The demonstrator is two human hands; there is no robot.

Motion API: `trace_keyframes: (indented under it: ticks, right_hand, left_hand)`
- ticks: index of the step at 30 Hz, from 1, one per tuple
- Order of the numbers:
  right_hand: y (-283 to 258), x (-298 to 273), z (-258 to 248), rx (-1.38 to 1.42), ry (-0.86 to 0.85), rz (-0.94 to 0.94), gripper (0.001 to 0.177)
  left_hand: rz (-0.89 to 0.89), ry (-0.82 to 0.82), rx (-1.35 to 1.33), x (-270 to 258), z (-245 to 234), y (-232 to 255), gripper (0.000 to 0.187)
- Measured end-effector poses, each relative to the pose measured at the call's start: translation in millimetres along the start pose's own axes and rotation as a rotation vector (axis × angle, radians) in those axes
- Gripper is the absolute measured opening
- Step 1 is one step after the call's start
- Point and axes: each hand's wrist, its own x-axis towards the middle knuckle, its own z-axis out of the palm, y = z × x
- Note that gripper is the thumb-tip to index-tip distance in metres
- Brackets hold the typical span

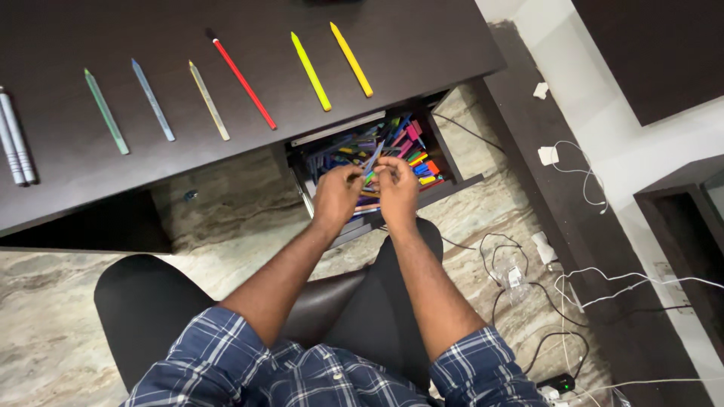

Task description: The person takes pens from a drawer and arranges them on the desk by color. They repeatedly reach into the drawer, select pens, and place them in rows on the desk surface.

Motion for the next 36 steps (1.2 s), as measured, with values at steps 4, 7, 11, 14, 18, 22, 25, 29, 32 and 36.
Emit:
trace_keyframes:
  ticks: [4, 7, 11, 14, 18, 22, 25, 29, 32, 36]
  right_hand:
    - [-20, -7, 4, 0.057, -0.044, -0.065, 0.013]
    - [-37, -10, 8, 0.069, -0.039, -0.093, 0.012]
    - [-63, -12, 13, 0.050, -0.026, -0.107, 0.010]
    - [-85, -14, 20, 0.035, -0.029, -0.120, 0.009]
    - [-111, -15, 30, 0.036, -0.085, -0.146, 0.009]
    - [-131, -17, 49, 0.049, -0.121, -0.191, 0.008]
    - [-146, -20, 65, 0.035, -0.142, -0.218, 0.007]
    - [-167, -27, 87, -0.006, -0.203, -0.279, 0.009]
    - [-182, -31, 102, -0.069, -0.245, -0.339, 0.014]
    - [-197, -34, 130, -0.170, -0.288, -0.393, 0.017]
  left_hand:
    - [-0.042, -0.070, -0.244, 2, -4, 13, 0.022]
    - [-0.109, -0.156, -0.459, 2, -9, 22, 0.023]
    - [-0.017, -0.146, -0.438, -2, -18, 37, 0.026]
    - [0.019, -0.135, -0.452, -5, -27, 51, 0.027]
    - [0.290, 0.065, -0.236, -9, -49, 68, 0.024]
    - [0.162, 0.057, -0.282, -15, -73, 85, 0.023]
    - [0.230, 0.143, -0.288, -17, -94, 95, 0.021]
    - [0.275, 0.228, -0.226, -17, -124, 101, 0.018]
    - [0.325, 0.291, -0.179, -19, -145, 105, 0.017]
    - [0.320, 0.357, -0.053, -22, -175, 102, 0.015]
